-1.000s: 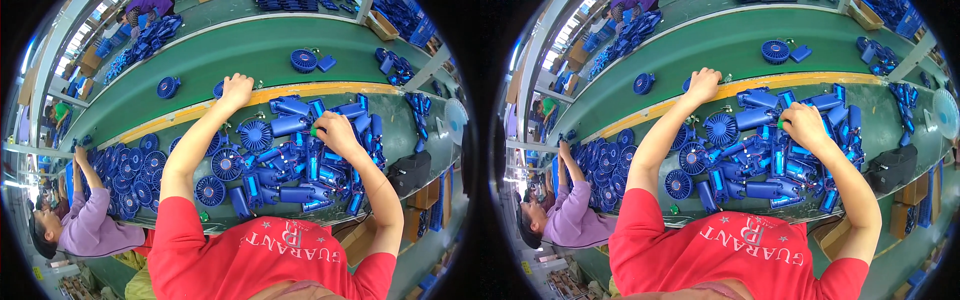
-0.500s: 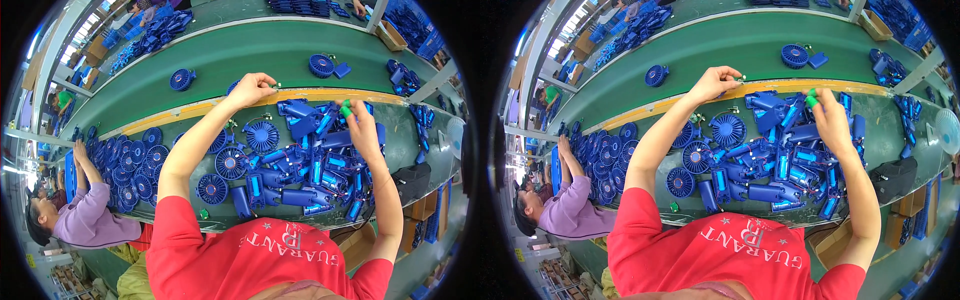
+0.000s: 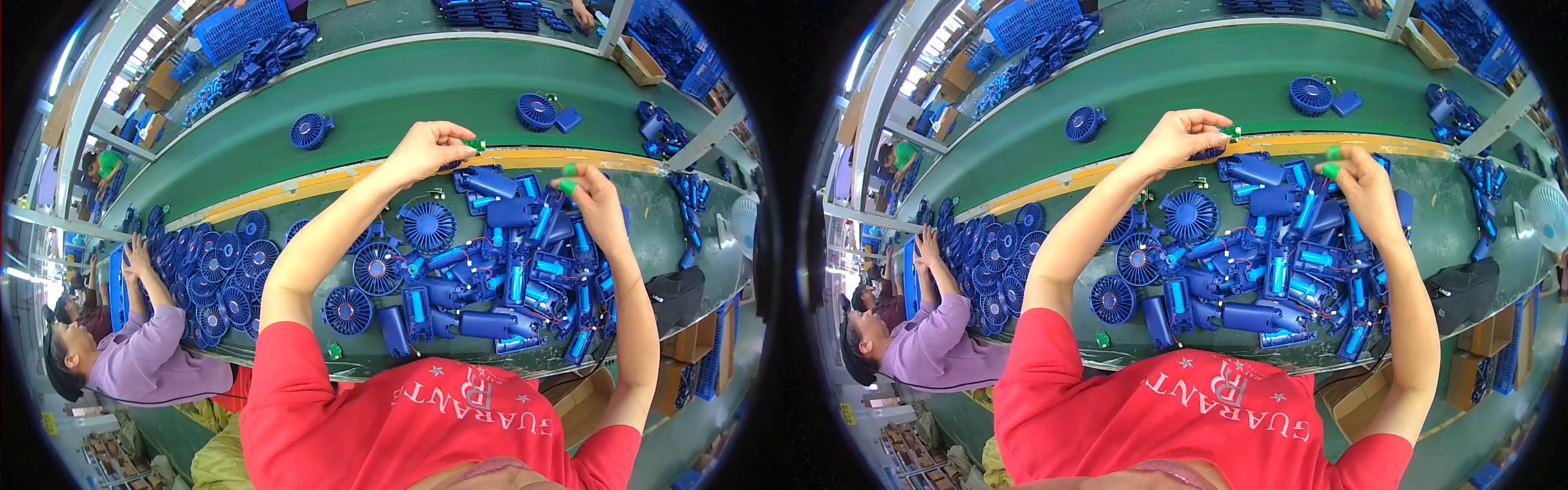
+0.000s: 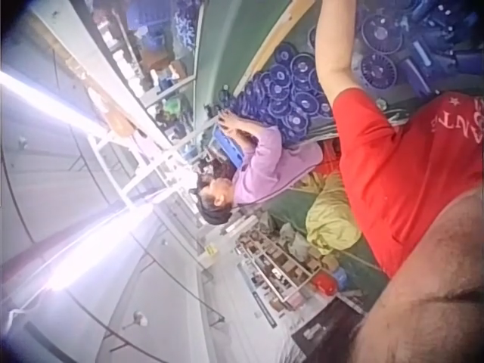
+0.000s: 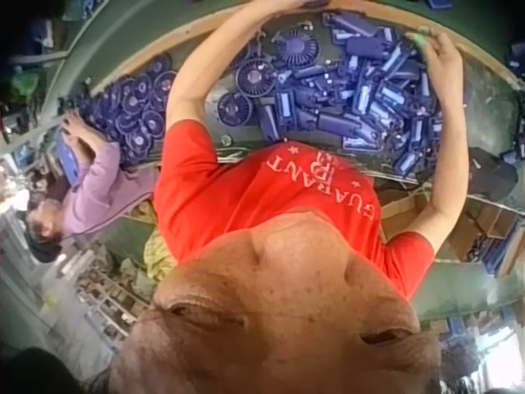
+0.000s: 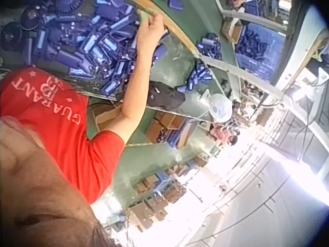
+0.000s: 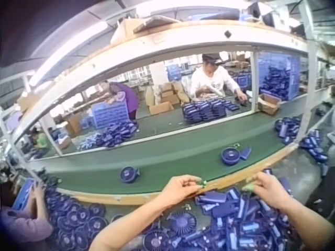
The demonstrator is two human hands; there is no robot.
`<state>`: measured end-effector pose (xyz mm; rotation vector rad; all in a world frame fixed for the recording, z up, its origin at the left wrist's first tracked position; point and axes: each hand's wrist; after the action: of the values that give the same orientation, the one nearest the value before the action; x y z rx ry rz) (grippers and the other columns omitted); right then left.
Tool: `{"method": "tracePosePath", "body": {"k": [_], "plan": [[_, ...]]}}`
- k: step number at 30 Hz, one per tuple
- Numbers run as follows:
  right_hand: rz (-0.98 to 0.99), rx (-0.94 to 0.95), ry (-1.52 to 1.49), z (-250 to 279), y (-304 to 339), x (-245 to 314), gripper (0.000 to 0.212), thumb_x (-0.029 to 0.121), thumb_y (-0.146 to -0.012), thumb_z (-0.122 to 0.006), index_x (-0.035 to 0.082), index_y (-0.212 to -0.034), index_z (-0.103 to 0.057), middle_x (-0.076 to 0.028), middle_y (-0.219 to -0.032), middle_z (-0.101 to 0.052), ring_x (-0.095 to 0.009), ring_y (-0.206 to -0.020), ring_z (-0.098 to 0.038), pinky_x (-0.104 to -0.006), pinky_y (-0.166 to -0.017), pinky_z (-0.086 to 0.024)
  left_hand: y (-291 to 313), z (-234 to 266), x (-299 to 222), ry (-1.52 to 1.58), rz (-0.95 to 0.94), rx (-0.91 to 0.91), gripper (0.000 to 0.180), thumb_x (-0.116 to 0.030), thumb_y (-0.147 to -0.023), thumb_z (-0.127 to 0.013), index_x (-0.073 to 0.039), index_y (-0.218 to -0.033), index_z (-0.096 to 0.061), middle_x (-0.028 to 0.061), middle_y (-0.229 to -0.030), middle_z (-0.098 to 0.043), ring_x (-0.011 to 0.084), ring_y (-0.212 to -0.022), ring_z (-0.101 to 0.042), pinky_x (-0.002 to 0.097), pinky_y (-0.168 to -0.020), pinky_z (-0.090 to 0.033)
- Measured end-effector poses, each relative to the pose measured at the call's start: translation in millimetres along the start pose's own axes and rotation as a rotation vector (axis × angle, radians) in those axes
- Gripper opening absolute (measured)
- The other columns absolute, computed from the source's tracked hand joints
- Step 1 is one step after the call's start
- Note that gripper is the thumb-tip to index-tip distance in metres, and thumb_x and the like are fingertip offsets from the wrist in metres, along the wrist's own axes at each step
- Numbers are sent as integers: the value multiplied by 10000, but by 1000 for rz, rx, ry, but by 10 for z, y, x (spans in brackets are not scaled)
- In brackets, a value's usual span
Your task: The person connects wire plugs to circuit boards by hand, fits them into portable fan handles, and places the assembled components onto a conveyor belt.
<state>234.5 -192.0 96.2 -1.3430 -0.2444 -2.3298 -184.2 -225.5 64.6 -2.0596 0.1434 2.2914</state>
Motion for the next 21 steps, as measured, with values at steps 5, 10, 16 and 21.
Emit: {"method": "tracePosePath", "body": {"k": [5, 10, 16, 21], "plan": [[212, -68, 432, -122, 72, -239, 310, -27, -1155, -708, -34, -1463, -682, -158, -1358, -920, -286, -1283, -871, -396, -1114, -631, 13, -93, -83, 74, 73, 55, 461, -118, -1069, -964, 20, -1484, -818, 46, -1145, -872, 89, -1001, -794, 271, -880, -643], [136, -51, 178, -327, 71, -48, 301, -17, -1169, -705, -58, -1466, -679, -147, -1318, -925, -251, -1225, -870, -386, -1091, -630, 53, -129, -93, 81, 79, 51, 441, -142, -1069, -975, -5, -1460, -825, 27, -1170, -865, 83, -1032, -804, 256, -886, -648], [-74, 84, -188, -382, -1, -289, 308, 51, -1187, -773, -52, -1474, -736, -88, -1167, -886, -135, -1098, -825, -324, -983, -632, 48, -190, -95, 30, 34, 107, 298, -132, -1078, -965, -26, -1319, -825, 21, -1122, -850, 73, -971, -783, 258, -850, -633], [-113, 87, -208, -435, 65, -418, 300, 51, -1186, -777, -56, -1467, -770, -83, -1176, -887, -145, -1129, -821, -321, -994, -633, 20, -193, -60, 30, 42, 79, 224, -131, -1085, -959, -50, -1204, -788, 32, -1085, -844, 85, -943, -784, 260, -860, -632]]}}
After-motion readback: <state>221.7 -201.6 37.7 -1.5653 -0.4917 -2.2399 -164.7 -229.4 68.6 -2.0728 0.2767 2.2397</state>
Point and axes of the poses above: each hand's wrist, its own y-axis away from the middle knuckle, its own z-axis out of the back of the hand, x = y × z
